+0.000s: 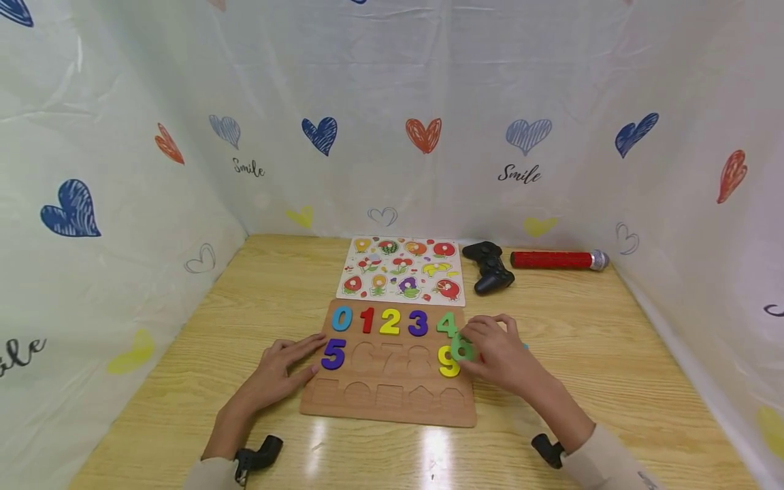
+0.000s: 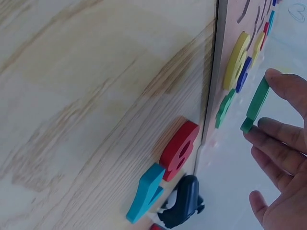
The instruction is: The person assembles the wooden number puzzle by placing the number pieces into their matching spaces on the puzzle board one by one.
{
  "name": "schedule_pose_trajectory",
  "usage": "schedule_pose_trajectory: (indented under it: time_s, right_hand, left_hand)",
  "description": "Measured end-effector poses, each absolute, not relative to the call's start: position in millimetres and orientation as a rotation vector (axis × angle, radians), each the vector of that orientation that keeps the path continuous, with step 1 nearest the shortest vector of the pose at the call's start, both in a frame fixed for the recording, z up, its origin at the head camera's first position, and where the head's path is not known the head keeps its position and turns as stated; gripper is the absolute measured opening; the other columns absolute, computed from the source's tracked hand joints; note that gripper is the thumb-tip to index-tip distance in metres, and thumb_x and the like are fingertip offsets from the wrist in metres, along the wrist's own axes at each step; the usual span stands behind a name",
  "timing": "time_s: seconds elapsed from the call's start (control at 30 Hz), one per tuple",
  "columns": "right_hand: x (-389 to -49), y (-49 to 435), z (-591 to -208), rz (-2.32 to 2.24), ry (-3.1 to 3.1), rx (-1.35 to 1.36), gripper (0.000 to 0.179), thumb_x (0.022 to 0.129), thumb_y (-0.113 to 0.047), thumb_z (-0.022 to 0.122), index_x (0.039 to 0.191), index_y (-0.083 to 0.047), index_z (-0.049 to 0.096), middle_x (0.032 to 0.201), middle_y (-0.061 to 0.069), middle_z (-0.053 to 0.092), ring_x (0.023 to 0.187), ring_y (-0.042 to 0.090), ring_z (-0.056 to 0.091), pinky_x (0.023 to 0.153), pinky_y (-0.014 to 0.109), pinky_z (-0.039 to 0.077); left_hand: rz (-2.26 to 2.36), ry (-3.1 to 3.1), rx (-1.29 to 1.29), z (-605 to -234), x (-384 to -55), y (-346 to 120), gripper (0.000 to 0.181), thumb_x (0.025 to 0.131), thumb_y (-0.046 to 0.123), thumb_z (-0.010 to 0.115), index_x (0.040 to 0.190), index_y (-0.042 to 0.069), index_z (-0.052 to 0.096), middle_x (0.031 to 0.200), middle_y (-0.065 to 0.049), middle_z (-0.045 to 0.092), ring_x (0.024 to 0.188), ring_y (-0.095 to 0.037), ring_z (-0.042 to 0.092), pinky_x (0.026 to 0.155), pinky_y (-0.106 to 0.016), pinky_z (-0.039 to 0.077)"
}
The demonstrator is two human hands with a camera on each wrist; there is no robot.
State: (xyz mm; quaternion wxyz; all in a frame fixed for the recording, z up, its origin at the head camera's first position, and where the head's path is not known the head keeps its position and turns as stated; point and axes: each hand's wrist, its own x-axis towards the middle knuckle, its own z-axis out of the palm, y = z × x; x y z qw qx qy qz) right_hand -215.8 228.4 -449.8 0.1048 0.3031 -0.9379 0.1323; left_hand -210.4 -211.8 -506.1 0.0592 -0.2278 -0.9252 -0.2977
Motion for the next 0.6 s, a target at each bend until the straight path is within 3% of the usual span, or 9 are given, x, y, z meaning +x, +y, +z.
schedule_pose_trajectory:
  time_s: [0.6]
  right_hand:
    - [-215.1,200.8,-453.6,0.372,-2.769,0.944,0.050,0.079,-0.035,0.086,0.117,-0.006,0.072,0.118,0.007,0.068,0.122,0.032,0.052,0.100,0.060,0.025]
  left_hand:
    - [-0.863,-2.829,-0.674,-507.5,-211.4,-213.0,0.053,0.096,0.036,0.067,0.145,0.022,0.056,0.150,0.004,0.049,0.108,-0.021,0.047,0.084,-0.042,0.031]
